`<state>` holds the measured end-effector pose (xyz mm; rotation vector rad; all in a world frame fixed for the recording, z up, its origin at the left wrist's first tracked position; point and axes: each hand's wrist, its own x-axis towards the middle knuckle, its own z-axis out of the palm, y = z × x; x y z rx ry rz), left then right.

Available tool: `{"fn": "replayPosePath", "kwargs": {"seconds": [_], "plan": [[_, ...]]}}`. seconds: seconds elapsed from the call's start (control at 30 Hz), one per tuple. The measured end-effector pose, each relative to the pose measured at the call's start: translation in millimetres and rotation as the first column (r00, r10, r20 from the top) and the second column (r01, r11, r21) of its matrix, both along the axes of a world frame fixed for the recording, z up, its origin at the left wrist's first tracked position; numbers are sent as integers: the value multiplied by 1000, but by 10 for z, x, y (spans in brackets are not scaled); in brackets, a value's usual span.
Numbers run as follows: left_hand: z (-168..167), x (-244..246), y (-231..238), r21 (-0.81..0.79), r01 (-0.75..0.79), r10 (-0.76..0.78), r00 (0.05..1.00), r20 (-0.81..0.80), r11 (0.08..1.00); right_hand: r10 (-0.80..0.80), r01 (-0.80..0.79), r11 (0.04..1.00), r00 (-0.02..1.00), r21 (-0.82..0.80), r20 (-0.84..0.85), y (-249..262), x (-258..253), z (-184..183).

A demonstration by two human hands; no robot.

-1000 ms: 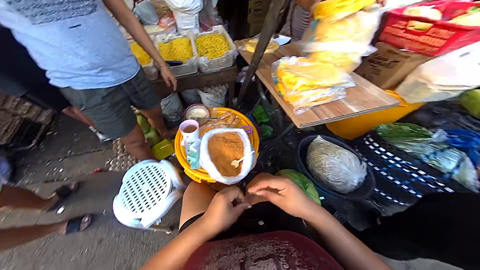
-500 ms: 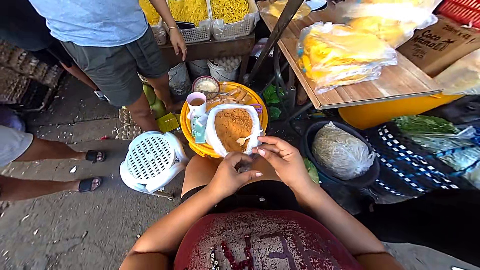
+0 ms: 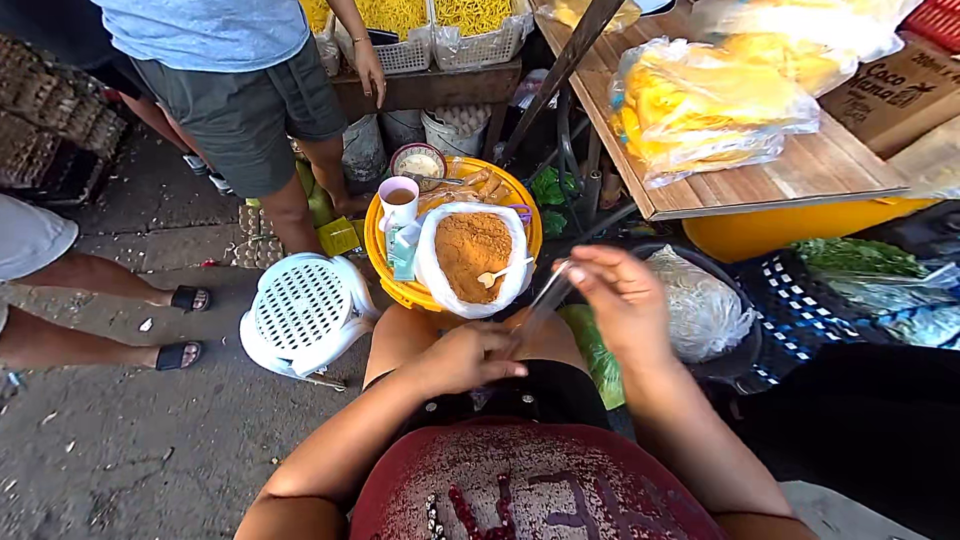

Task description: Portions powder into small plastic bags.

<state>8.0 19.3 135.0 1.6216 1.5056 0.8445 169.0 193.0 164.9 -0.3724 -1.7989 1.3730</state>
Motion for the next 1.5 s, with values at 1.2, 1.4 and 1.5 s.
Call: {"fn": "replayPosePath", "kwargs": {"seconds": [1.2, 1.4, 1.5], "plan": [[-924, -656, -149, 186, -589, 611, 696, -377, 786, -65, 226, 912, 903, -342, 424, 29, -762, -1047], [-876, -644, -115, 123, -640, 633, 678, -374, 758, -104, 206, 789, 973, -578, 205, 268, -680, -775], [-857, -627, -98, 124, -659, 651, 665, -366, 742, -138, 195, 735, 981, -649, 138, 307, -676, -593]]}}
